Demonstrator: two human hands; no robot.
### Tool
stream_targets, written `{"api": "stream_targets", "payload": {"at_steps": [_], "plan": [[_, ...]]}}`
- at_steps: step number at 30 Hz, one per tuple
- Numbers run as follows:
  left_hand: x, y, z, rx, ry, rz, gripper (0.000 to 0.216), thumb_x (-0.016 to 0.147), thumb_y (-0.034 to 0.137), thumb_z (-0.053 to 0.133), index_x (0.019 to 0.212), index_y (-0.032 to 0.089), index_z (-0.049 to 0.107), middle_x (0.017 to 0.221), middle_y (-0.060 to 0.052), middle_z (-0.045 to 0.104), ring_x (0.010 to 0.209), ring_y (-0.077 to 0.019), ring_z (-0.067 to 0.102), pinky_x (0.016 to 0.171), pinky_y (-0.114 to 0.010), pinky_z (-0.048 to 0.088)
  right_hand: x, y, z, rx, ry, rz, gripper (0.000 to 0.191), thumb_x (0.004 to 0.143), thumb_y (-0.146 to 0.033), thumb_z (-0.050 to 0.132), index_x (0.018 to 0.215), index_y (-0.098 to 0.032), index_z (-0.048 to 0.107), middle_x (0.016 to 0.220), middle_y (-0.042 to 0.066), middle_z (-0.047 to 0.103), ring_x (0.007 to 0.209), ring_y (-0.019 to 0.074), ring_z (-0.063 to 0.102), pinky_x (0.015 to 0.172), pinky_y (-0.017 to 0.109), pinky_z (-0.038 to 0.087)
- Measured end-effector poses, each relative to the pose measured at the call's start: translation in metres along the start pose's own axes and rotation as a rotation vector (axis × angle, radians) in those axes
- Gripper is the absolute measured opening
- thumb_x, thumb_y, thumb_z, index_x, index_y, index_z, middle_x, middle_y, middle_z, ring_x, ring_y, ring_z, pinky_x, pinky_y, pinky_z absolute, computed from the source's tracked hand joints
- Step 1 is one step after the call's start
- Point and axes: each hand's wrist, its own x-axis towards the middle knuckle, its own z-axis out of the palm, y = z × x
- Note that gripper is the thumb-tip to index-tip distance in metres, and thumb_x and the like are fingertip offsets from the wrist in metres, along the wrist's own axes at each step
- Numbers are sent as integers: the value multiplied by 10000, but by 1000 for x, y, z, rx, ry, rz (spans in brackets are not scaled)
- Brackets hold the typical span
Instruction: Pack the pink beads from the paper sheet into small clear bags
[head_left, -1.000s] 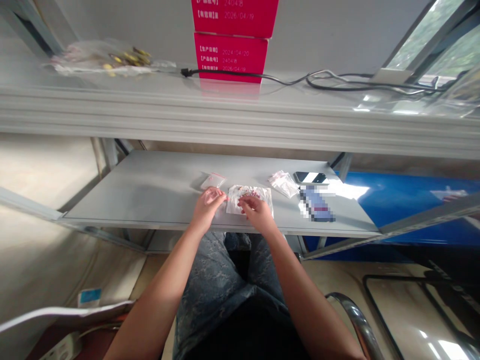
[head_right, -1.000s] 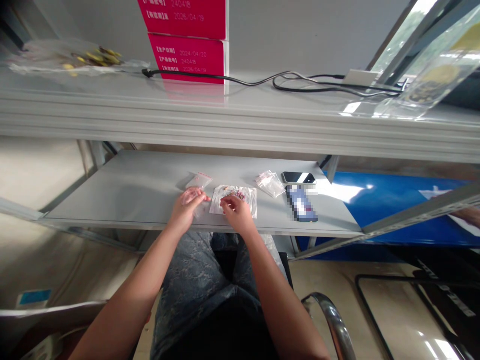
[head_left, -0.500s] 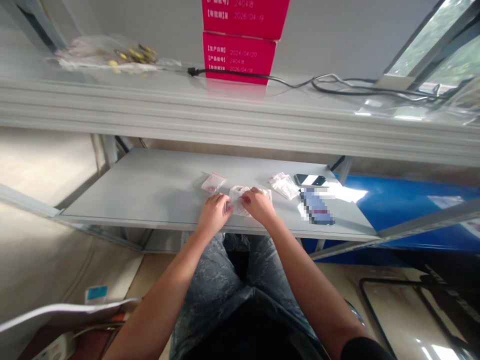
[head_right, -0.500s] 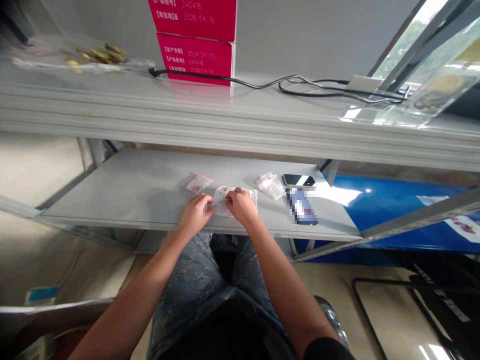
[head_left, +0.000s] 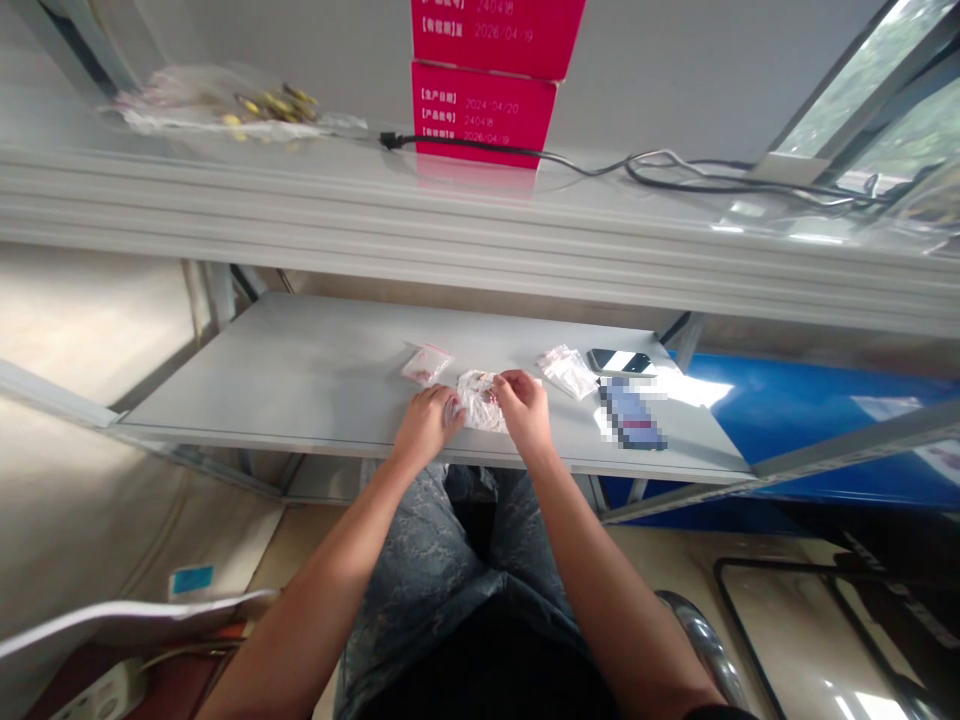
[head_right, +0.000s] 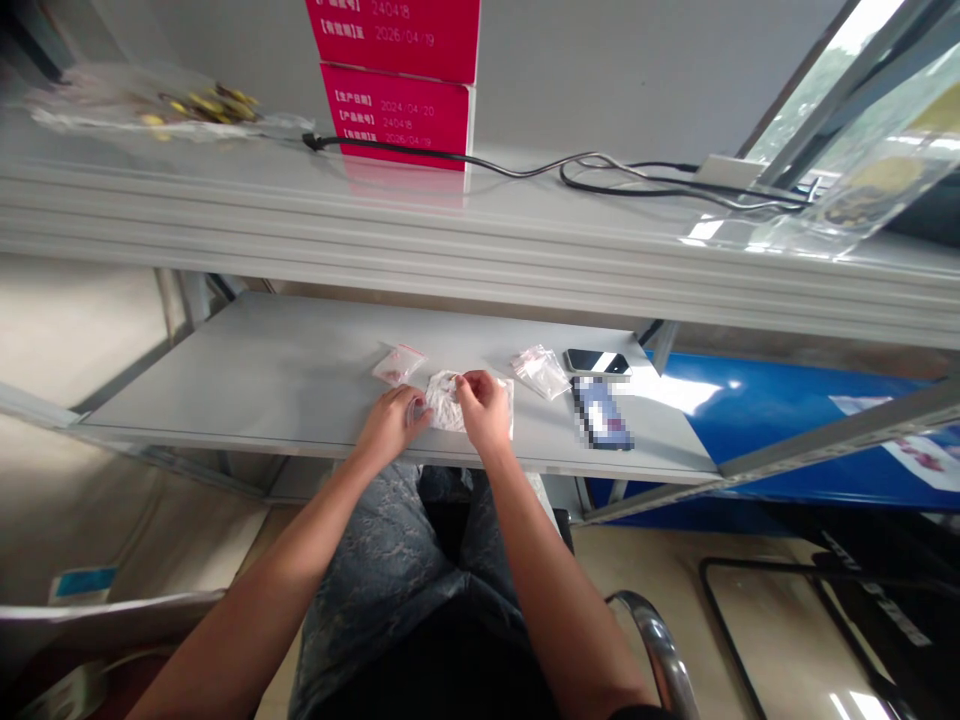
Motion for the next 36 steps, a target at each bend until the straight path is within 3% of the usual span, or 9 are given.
{"api": "stream_targets", "payload": {"at_steps": [4,8,11,14,20,25,36], "plan": [[1,-3,0,-24,-6,-11,154,865,190,670,1009,198,616,981,-87,709,927,-271,667,834,-362,502,-12,-8,12,-92,-219,-69,182,878,-312,589,848,-196,726,796,29,737,720,163,651,698,262,493],[0,-2,0,-38,-2,-18,129,893,238,658,1010,194,623,984,-99,712,926,-268,663,845,-363,494,-8,-2,0,-202,-125,-42,209,896,-308,570,865,-188,738,783,31,733,704,169,647,679,264,476],[0,2,-2,-118,17,-69,98,886,259,666,957,200,633,931,-77,705,877,-247,656,821,-344,486,0,8,-16,-335,-136,-41,191,901,-296,584,897,-195,746,801,27,742,709,173,656,691,266,466],[1,6,-7,-375,66,-169,107,901,313,651,934,211,642,895,-37,693,815,-198,648,789,-303,486,4,17,-24,-529,-174,-73,161,899,-270,606,927,-205,750,864,41,756,770,190,666,714,272,457],[9,7,-15,-1005,282,-435,236,900,438,658,892,204,635,755,-2,655,755,-169,674,770,-286,521,0,22,-17,-782,-220,-83,194,944,-272,571,1035,-238,739,1023,63,749,839,213,667,680,279,435],[12,4,-19,-1366,287,-587,311,822,467,719,945,200,618,723,21,641,629,-165,675,624,-285,537,0,21,-15,-828,-266,-99,233,982,-305,524,1065,-246,733,1073,71,724,865,218,653,701,289,441],[10,4,-23,-1402,219,-716,416,810,536,716,1006,170,682,774,-14,698,687,-179,714,524,-243,509,1,16,-18,-806,-348,-148,270,975,-286,509,1137,-246,720,1141,76,705,963,227,646,786,299,455]]}}
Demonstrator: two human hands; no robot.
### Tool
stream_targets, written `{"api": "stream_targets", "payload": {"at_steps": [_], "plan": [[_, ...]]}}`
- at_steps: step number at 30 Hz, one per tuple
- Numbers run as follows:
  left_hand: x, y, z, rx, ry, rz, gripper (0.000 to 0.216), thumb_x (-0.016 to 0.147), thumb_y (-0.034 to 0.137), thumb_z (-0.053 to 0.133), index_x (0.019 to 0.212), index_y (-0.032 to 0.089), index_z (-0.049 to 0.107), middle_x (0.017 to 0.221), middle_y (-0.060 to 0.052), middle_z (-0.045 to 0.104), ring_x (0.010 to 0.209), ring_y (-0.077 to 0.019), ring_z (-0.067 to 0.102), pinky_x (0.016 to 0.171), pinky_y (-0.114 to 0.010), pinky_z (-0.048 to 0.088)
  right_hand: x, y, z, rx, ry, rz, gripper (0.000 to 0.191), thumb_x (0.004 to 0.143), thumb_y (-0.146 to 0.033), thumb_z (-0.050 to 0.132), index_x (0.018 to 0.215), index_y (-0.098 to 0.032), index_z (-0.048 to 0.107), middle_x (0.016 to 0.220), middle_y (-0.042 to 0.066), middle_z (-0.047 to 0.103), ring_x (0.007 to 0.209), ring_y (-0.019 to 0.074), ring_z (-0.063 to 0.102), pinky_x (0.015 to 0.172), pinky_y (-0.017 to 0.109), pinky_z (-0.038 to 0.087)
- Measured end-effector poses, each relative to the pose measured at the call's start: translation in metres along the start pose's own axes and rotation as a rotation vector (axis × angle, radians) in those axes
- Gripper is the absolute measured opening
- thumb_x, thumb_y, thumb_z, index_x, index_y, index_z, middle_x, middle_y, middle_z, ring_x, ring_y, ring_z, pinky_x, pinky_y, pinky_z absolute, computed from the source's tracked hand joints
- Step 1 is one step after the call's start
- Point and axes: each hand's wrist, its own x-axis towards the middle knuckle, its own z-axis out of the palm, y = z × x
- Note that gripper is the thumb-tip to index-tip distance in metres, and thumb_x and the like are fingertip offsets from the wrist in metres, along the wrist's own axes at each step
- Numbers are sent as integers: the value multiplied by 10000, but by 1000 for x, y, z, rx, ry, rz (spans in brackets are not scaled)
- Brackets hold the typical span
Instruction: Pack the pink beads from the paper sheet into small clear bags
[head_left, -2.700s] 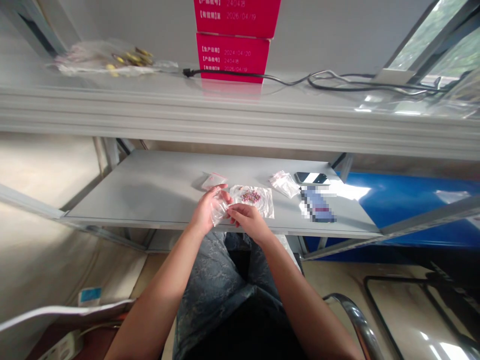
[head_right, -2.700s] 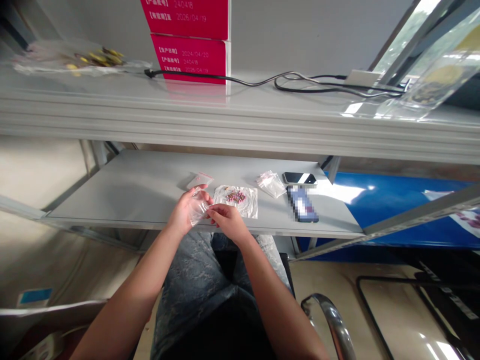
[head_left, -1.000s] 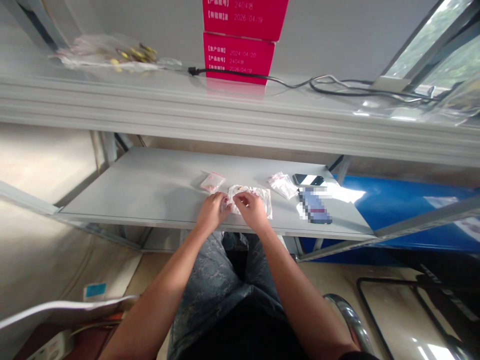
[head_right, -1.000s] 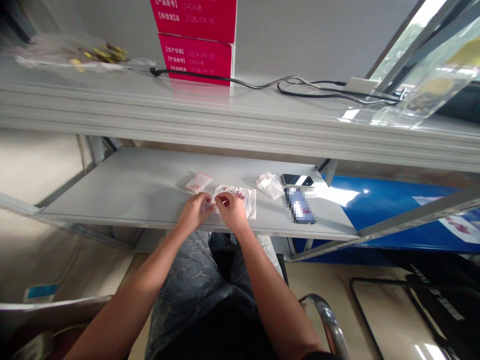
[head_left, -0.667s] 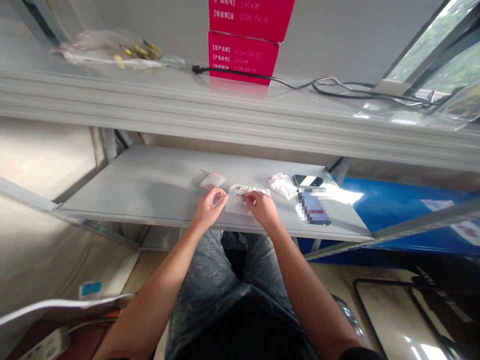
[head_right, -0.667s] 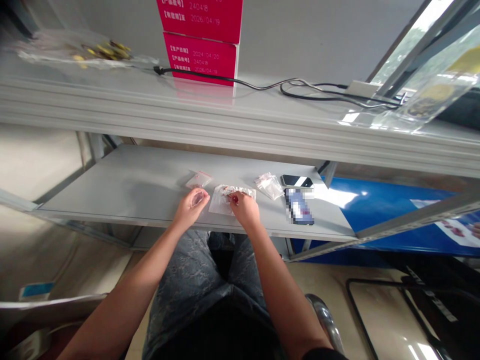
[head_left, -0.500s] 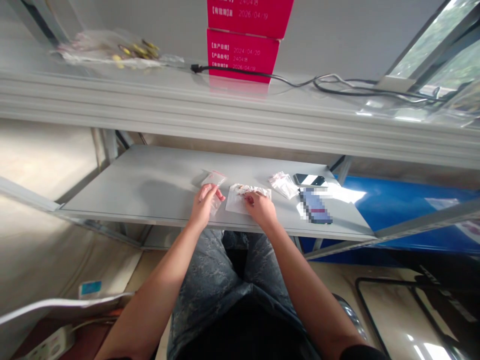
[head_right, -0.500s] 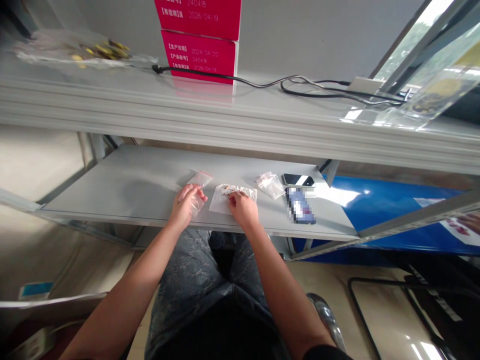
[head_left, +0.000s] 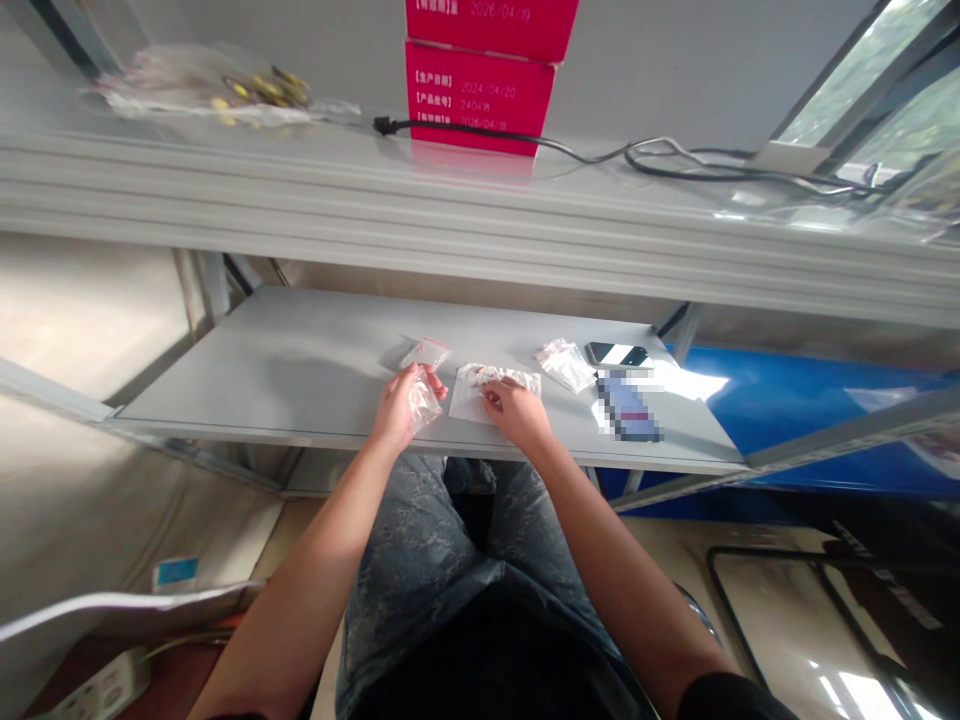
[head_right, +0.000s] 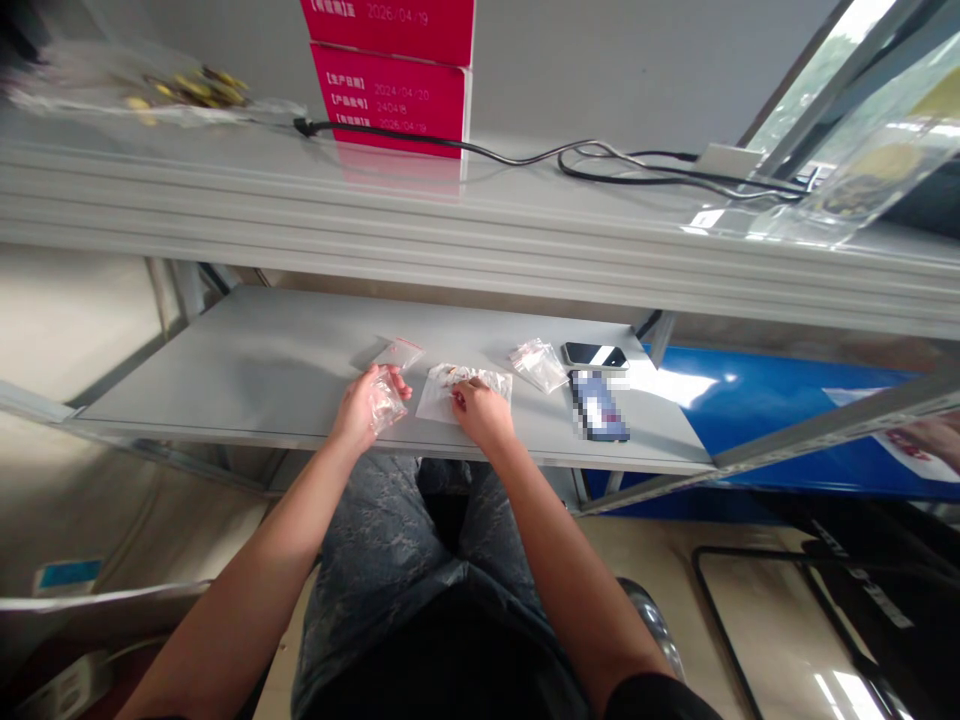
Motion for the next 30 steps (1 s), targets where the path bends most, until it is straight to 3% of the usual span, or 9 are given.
{"api": "stream_targets", "payload": {"at_steps": [7,13,23,30], "plan": [[-1,-2,1,43,6,22,469,799,580,733,1034,177,683,752,-22,701,722,-199,731,535,-244,516,-3,5,-1,3,35,26,265,985,-295,512,1133,-254,727,1166,64,700,945,219,656,761,287,470],[-2,-1,1,91,-3,37,521,807,650,706,1021,176,665,745,-26,698,656,-189,714,532,-259,530,-4,4,-3,42,13,3,272,976,-279,522,1151,-240,726,1189,78,697,986,223,647,835,294,482],[3,-9,-1,143,-134,131,399,780,520,795,892,190,601,714,14,654,664,-154,694,659,-272,553,-2,0,-4,32,7,8,258,951,-259,549,1119,-236,743,1147,83,701,972,228,647,833,300,477],[1,-9,0,144,-165,67,408,775,524,796,832,187,574,727,19,621,689,-155,692,616,-250,540,-2,1,-6,11,-13,-41,211,954,-261,552,1047,-210,735,1094,85,700,939,219,637,813,294,465]]}}
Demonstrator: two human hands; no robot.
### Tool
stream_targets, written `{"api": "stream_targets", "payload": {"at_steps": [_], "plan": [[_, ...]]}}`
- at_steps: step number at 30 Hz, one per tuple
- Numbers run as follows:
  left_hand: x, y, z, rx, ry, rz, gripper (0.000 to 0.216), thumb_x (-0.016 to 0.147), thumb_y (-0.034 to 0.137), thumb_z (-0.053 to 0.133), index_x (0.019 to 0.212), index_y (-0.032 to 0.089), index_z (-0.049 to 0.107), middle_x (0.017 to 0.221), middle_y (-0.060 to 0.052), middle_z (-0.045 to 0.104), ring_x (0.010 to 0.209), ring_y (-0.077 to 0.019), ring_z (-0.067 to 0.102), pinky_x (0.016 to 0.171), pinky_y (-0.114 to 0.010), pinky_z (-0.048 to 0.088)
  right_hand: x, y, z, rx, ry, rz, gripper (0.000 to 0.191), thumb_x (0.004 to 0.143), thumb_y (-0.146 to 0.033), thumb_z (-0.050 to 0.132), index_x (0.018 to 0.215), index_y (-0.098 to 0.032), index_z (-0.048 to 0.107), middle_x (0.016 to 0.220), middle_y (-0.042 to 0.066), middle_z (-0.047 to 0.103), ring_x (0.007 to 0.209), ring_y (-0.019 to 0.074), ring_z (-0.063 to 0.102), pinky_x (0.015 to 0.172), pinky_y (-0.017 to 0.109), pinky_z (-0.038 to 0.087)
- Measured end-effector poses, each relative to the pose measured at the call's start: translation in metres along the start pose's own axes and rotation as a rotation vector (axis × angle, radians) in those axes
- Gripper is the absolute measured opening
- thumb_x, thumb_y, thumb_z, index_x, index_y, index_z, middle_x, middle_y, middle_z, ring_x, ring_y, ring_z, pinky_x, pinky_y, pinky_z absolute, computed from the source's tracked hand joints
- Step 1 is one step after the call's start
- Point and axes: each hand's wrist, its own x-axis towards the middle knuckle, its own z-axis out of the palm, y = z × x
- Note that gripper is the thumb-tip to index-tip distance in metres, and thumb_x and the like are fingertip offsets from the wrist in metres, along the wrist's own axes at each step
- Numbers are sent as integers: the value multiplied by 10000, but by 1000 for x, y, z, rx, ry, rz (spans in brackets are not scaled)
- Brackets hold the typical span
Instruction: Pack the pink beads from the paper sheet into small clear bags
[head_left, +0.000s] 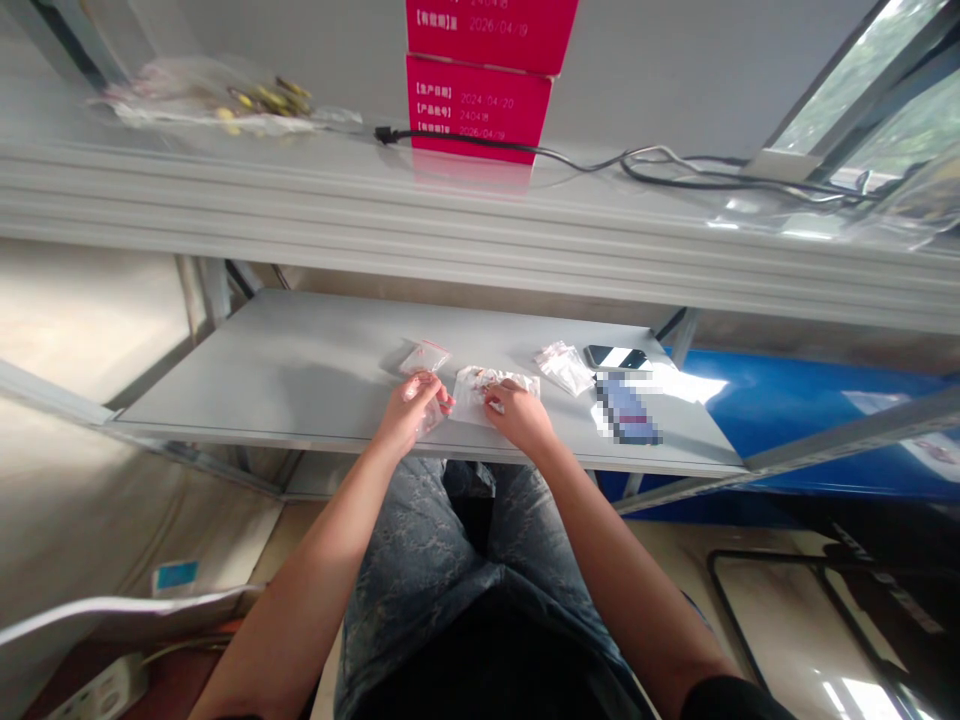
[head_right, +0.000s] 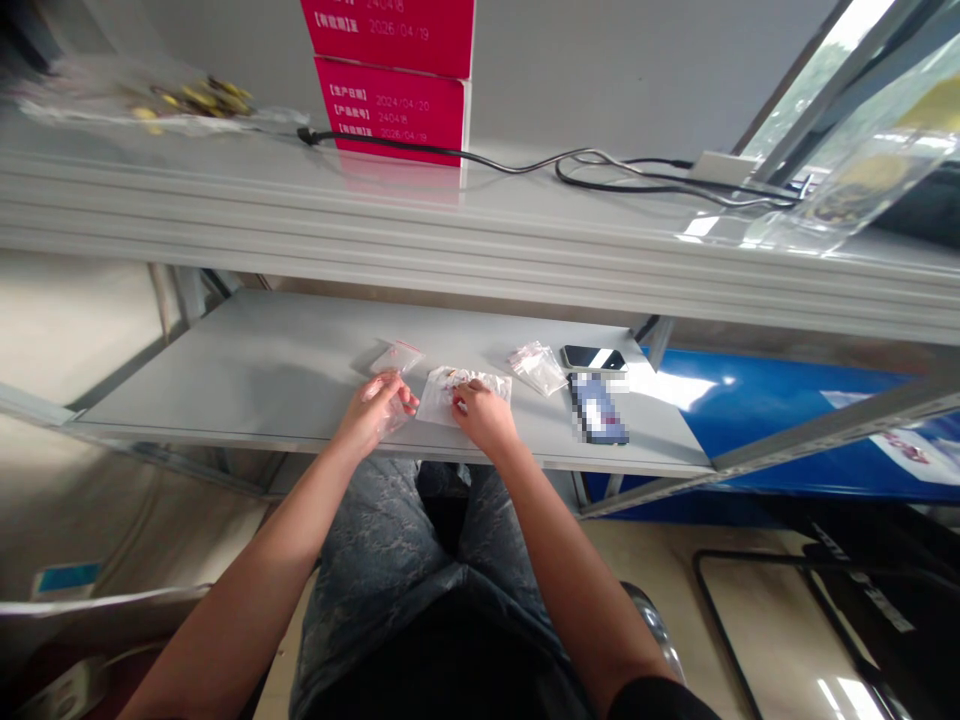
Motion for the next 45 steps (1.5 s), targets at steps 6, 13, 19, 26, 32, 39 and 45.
{"api": "stream_targets", "payload": {"at_steps": [6,13,19,26,32,39,45], "plan": [[-4,5,3,-89,-68,-70,409,772,519,804,818,181,580,758,9,608,728,-163,675,642,-274,550,1,1,2,-3,-8,-55,198,958,-235,546,948,-209,741,1075,75,714,981,213,639,797,279,462],[-6,2,4,-11,-133,-65,321,754,368,849,824,180,599,793,-3,639,784,-154,673,734,-252,509,3,-6,-9,297,131,-87,140,928,-261,589,929,-189,709,910,49,719,800,169,634,762,259,471],[-9,2,6,152,-183,-95,291,712,372,862,850,186,686,819,-47,716,789,-202,686,694,-273,506,13,-45,-35,626,287,-88,249,984,-379,513,1012,-180,659,850,33,701,691,135,615,631,227,451],[-7,1,6,65,-170,-100,310,671,344,884,860,186,696,799,-27,705,760,-180,670,700,-275,521,16,-60,-43,435,190,-178,185,933,-256,546,933,-190,719,815,14,715,680,121,606,672,226,430],[-11,7,6,2,-87,-160,305,753,400,811,900,186,651,767,-15,666,704,-167,656,589,-252,523,6,-23,-27,330,183,-47,232,961,-274,514,939,-191,729,817,33,729,726,147,640,693,237,431],[-8,3,7,67,-127,-96,254,812,402,763,844,181,642,728,-18,657,706,-161,640,630,-246,503,-2,11,-6,72,55,90,197,947,-279,558,955,-202,740,868,57,750,764,187,654,694,260,423],[-6,-1,6,95,-155,-57,260,803,382,790,829,200,606,720,-5,654,685,-154,635,718,-276,512,-4,11,2,20,58,51,277,926,-216,566,1156,-257,714,1093,48,754,928,212,676,756,265,468]]}}
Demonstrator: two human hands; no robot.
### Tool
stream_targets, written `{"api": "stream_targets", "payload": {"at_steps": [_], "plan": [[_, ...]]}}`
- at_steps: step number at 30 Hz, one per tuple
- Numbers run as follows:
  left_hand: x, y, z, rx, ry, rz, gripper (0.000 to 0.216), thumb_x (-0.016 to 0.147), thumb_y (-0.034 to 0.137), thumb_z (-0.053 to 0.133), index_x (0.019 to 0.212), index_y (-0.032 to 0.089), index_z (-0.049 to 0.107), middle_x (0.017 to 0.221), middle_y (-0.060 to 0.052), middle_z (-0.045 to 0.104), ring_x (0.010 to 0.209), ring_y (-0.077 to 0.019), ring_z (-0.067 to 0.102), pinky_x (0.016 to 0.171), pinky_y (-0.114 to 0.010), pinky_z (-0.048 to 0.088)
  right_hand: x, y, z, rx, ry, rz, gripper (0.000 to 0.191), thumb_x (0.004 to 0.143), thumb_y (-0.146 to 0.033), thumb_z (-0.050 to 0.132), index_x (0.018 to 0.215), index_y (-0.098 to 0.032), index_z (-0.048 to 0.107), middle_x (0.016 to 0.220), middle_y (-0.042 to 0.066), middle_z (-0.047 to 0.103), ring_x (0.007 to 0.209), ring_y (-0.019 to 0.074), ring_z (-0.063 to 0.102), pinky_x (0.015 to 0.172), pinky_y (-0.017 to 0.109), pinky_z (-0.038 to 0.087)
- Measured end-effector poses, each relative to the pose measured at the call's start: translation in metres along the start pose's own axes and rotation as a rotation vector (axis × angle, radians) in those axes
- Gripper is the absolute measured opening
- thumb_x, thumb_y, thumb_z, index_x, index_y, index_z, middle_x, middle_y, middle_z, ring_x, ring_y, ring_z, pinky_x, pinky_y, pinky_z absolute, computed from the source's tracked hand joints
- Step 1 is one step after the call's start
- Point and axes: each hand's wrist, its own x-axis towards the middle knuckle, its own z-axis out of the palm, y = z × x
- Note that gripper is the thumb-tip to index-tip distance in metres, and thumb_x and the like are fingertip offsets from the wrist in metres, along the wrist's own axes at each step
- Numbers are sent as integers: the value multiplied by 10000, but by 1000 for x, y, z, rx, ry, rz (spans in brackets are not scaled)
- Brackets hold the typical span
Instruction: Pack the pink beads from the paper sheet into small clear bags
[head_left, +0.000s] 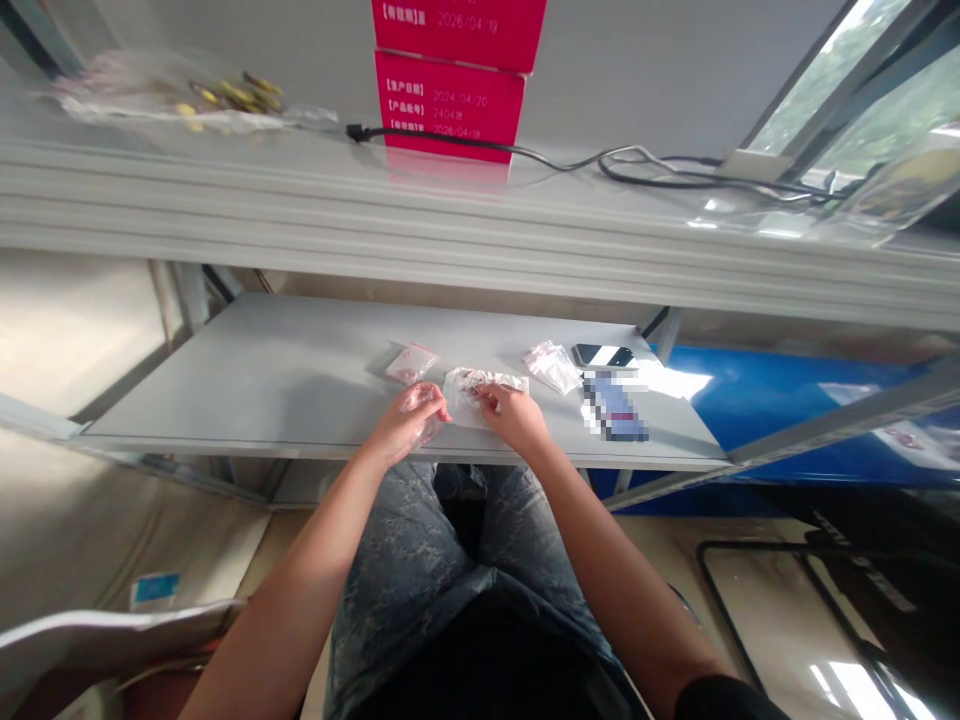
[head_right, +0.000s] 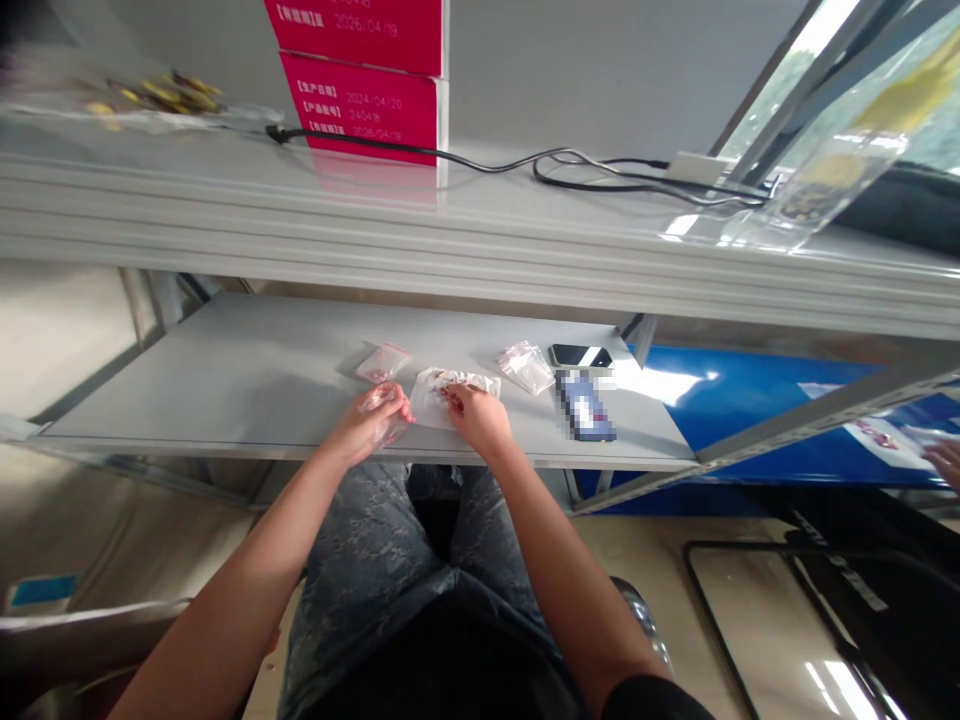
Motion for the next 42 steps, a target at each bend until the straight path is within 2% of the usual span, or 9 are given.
{"api": "stream_targets", "payload": {"at_steps": [3,11,18,24,28,31,37,40,42], "plan": [[-1,2,1,50,-14,9,264,823,411,773,814,197,618,718,-16,656,700,-165,638,725,-281,511,2,-2,0,-14,-4,-42,309,930,-193,549,1177,-272,718,1162,44,741,1005,221,673,799,274,484],[-1,1,-1,126,-26,39,274,878,453,712,840,197,620,749,-30,664,768,-173,639,761,-267,505,0,-2,-5,-7,-23,-42,275,945,-234,582,1182,-254,720,1206,51,719,994,218,672,827,278,490],[-1,2,1,177,-23,36,308,872,486,697,844,195,601,757,-14,665,769,-158,648,729,-244,505,0,1,-3,-24,-54,-60,184,964,-254,574,990,-214,752,1088,77,725,928,202,660,747,259,456],[-3,2,0,169,-8,24,323,835,490,732,852,190,611,757,-17,666,775,-159,657,703,-233,500,7,-3,-9,247,54,-92,123,907,-230,627,896,-182,740,883,49,728,742,159,621,715,256,449],[-3,-3,-3,115,18,-59,353,802,474,771,946,196,609,790,-18,685,674,-150,644,552,-212,441,20,-27,-23,545,179,-50,165,907,-306,631,895,-172,726,776,22,712,645,134,588,645,246,443],[-2,-4,-4,78,23,-35,329,787,425,796,935,194,613,792,-11,679,706,-153,652,576,-218,456,29,-49,-32,666,220,-70,205,923,-334,607,931,-165,722,792,22,718,639,127,590,618,239,438],[-1,-4,-3,64,-14,-34,300,777,371,800,934,181,629,785,-15,679,657,-138,616,574,-231,449,33,-67,-33,528,110,-218,135,885,-228,633,857,-192,760,802,17,738,683,130,609,668,239,437],[-1,-3,-3,54,-2,-53,298,791,402,779,939,200,617,770,-10,681,659,-151,621,585,-238,456,24,-56,-30,540,168,-164,193,932,-269,591,893,-182,758,783,21,726,665,132,601,640,240,422],[-2,0,-2,96,5,-27,278,818,435,741,898,196,626,770,-15,683,715,-167,637,667,-260,492,13,-44,-28,569,173,-113,237,951,-321,575,907,-170,752,756,25,710,643,136,587,617,243,417]]}}
